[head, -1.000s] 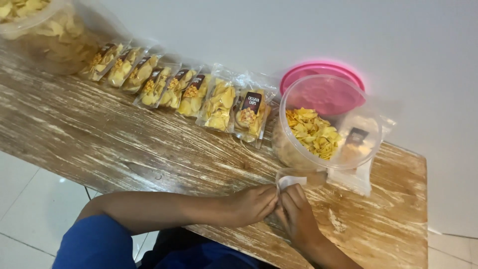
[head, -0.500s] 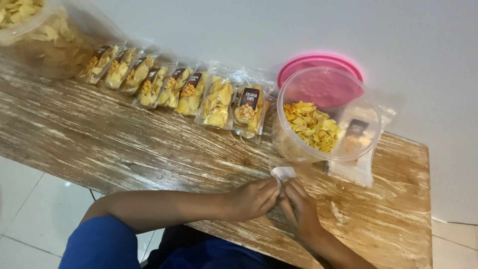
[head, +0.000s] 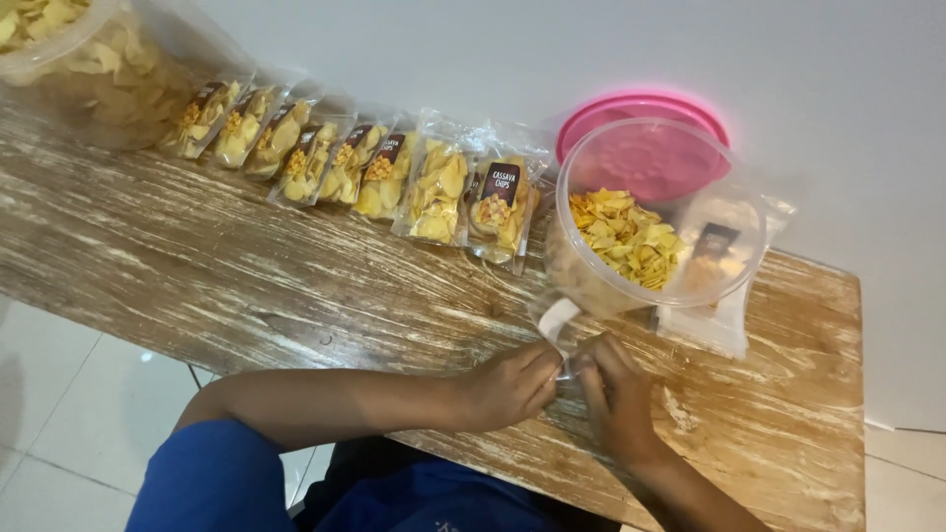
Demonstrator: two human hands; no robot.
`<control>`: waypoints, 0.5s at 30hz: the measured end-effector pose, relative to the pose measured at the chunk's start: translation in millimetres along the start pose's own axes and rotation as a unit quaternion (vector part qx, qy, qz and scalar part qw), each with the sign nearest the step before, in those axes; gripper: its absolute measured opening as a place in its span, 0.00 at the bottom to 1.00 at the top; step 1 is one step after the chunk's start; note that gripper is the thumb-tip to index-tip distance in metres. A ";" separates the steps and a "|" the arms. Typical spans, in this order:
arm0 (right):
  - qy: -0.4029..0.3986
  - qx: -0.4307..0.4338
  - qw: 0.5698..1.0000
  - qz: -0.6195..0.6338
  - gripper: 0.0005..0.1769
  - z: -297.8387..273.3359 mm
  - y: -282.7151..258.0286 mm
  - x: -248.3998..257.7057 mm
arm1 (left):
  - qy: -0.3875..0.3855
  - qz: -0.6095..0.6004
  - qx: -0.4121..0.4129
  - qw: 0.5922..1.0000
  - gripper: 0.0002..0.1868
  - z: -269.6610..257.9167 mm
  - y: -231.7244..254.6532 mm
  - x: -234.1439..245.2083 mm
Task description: Manually filling small plastic bags with cassava chips from a large storage container.
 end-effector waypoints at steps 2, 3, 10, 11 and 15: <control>-0.006 0.000 1.000 -0.003 0.09 0.9 -2.3 5.0 | -0.002 0.012 0.027 1.000 0.07 3.7 -1.0 -1.7; -0.025 0.011 1.000 -0.014 0.05 1.1 -7.0 0.0 | 0.010 0.007 0.010 1.000 0.08 7.3 5.4 6.7; 0.109 0.003 0.990 0.092 0.09 -5.1 -22.6 19.1 | 0.032 -0.035 0.054 0.997 0.09 12.0 -2.6 21.1; 0.108 0.004 0.990 0.092 0.09 -4.7 -28.0 19.7 | 0.034 -0.034 0.054 0.997 0.09 13.6 3.7 24.1; 0.018 0.006 0.993 -0.117 0.24 -5.1 -21.8 9.1 | 0.078 0.000 -0.029 0.997 0.11 15.7 31.8 38.9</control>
Point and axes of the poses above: each hand's wrist, its own z-axis towards the middle knuckle, its own x-axis out of the back of the hand, y = z × x, the point moved 9 cm from there along z, towards the middle knuckle, and after that the axes turned 9 degrees about x, right-handed, at the moved point
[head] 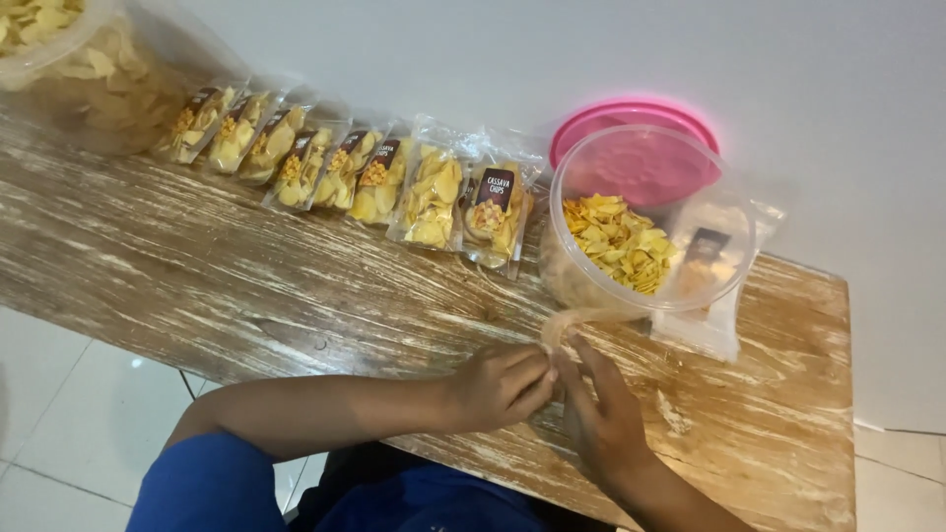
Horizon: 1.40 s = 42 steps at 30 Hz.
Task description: Manually filling small plastic bags with cassava chips from a large storage container.
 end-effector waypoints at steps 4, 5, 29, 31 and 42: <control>0.004 0.246 0.966 -0.075 0.25 -10.8 -33.9 -16.5 | -0.005 0.044 -0.062 0.997 0.10 -7.6 12.2 -4.3; 0.005 0.247 0.966 -0.076 0.25 -0.2 -44.5 -10.1 | -0.005 0.045 -0.063 0.997 0.10 -4.6 16.9 -0.5; -0.081 -0.230 0.837 0.491 0.09 10.3 51.1 -26.9 | 0.147 -0.027 0.130 0.980 0.20 12.5 -73.9 38.1; 0.016 -0.456 0.736 0.500 0.15 -7.2 68.8 -28.5 | 0.158 -0.018 0.186 0.970 0.16 10.8 -88.6 41.4; -0.075 -0.241 0.904 0.344 0.13 35.5 43.6 19.3 | 0.119 -0.121 0.257 0.951 0.20 10.8 -117.2 33.4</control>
Point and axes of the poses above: each hand's wrist, its own z-axis towards the middle knuckle, its own x-axis out of the back of the hand, y = z × x, the point moved 9 cm from there along z, towards the middle knuckle, and after that the axes turned 9 degrees about x, right-handed, at the moved point
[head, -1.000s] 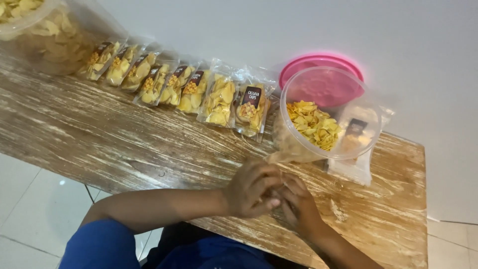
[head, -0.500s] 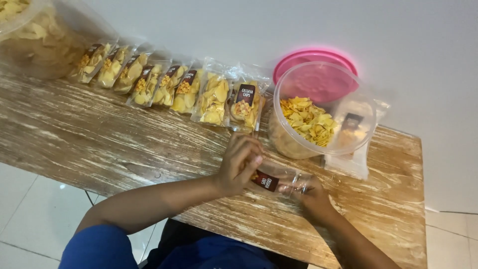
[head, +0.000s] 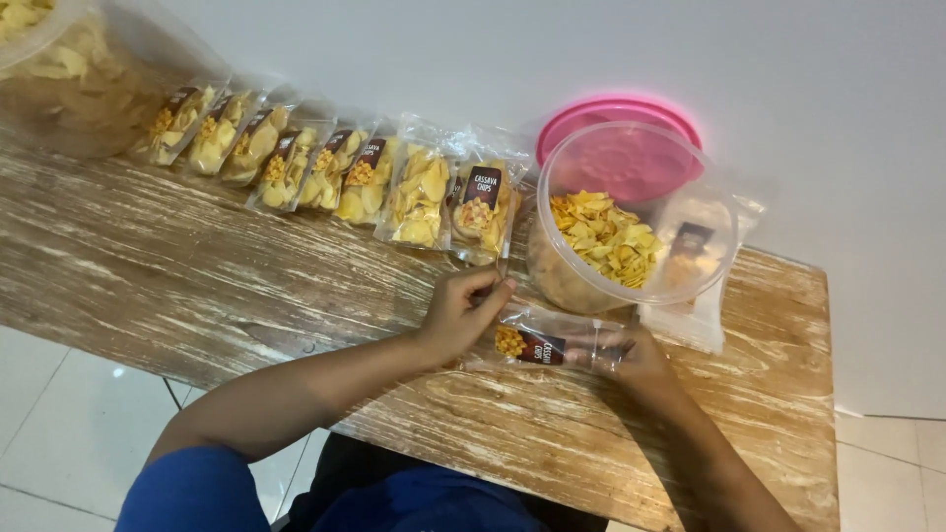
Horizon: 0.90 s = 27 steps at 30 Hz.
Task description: Manually filling small plastic bags with cassava chips from a large storage container.
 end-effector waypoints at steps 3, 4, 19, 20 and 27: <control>-0.028 0.009 0.998 -0.047 0.16 11.2 -3.8 5.2 | 0.008 -0.006 0.029 1.000 0.18 -0.4 4.8 2.0; -0.029 0.007 0.998 -0.059 0.17 16.0 -7.8 6.6 | 0.018 -0.014 0.056 0.998 0.16 0.5 5.7 4.9; -0.364 0.192 0.910 -0.045 0.16 -19.3 -30.3 -43.5 | -0.447 -0.435 0.347 0.700 0.31 -48.6 -21.0 -85.2; -0.362 0.193 0.910 -0.049 0.16 -22.5 -39.6 -50.2 | -0.451 -0.434 0.344 0.700 0.31 -51.8 -20.2 -83.4; -0.286 0.162 0.905 -0.269 0.09 -21.8 -52.4 -56.4 | -0.550 -0.129 0.365 0.740 0.56 -87.3 3.4 -78.2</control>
Point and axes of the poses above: each hand's wrist, its own z-axis towards the middle knuckle, its own x-axis out of the back of the hand, y = z × x, the point moved 9 cm from there along z, towards the middle knuckle, and after that the axes turned 9 degrees about x, right-handed, at the moved point
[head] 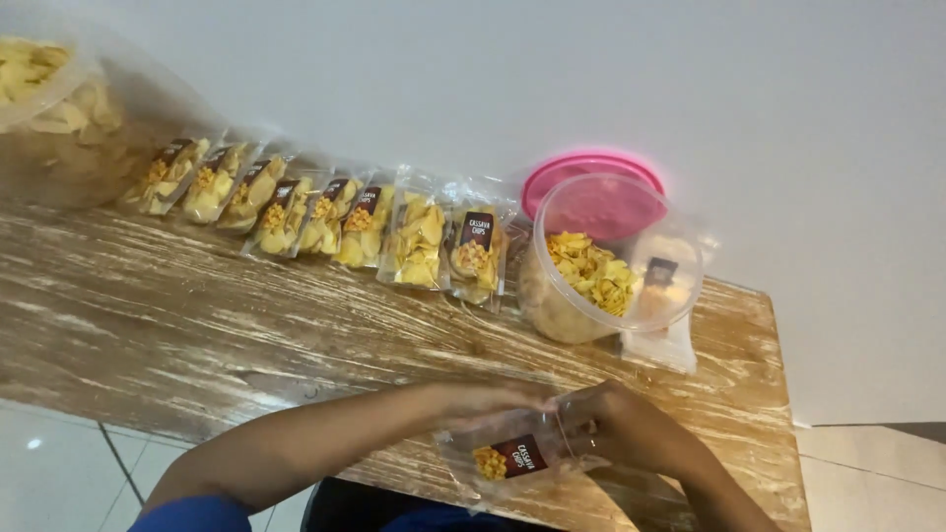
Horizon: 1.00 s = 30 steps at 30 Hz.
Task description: Manually filling small plastic bags with cassava chips from a large storage container.
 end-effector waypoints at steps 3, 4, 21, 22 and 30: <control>-0.024 0.033 0.998 -0.047 0.13 17.8 -26.5 13.0 | -0.033 -0.121 0.014 0.992 0.60 8.1 -14.6 1.2; -0.028 0.049 0.997 -0.061 0.15 25.4 -38.6 17.5 | -0.048 -0.239 -0.004 0.970 0.59 13.2 -18.3 5.6; 0.002 -0.314 0.919 -0.237 0.16 38.3 -66.6 123.3 | -0.333 -0.316 -0.205 0.865 0.39 4.5 10.6 17.3; 0.072 -0.331 0.915 -0.218 0.14 39.9 -75.3 143.1 | -0.277 -0.283 -0.248 0.884 0.39 3.1 16.8 23.5; -0.049 -0.312 0.905 -0.285 0.23 82.2 20.9 148.8 | -0.103 -0.252 -0.189 0.943 0.40 57.1 -15.1 54.2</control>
Point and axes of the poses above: each hand's wrist, its own z-axis towards the middle knuckle, its own x-axis out of the back of the hand, y = z × x, the point moved 9 cm from there along z, towards the middle knuckle, and after that the axes turned 9 degrees about x, right-handed, at the moved point
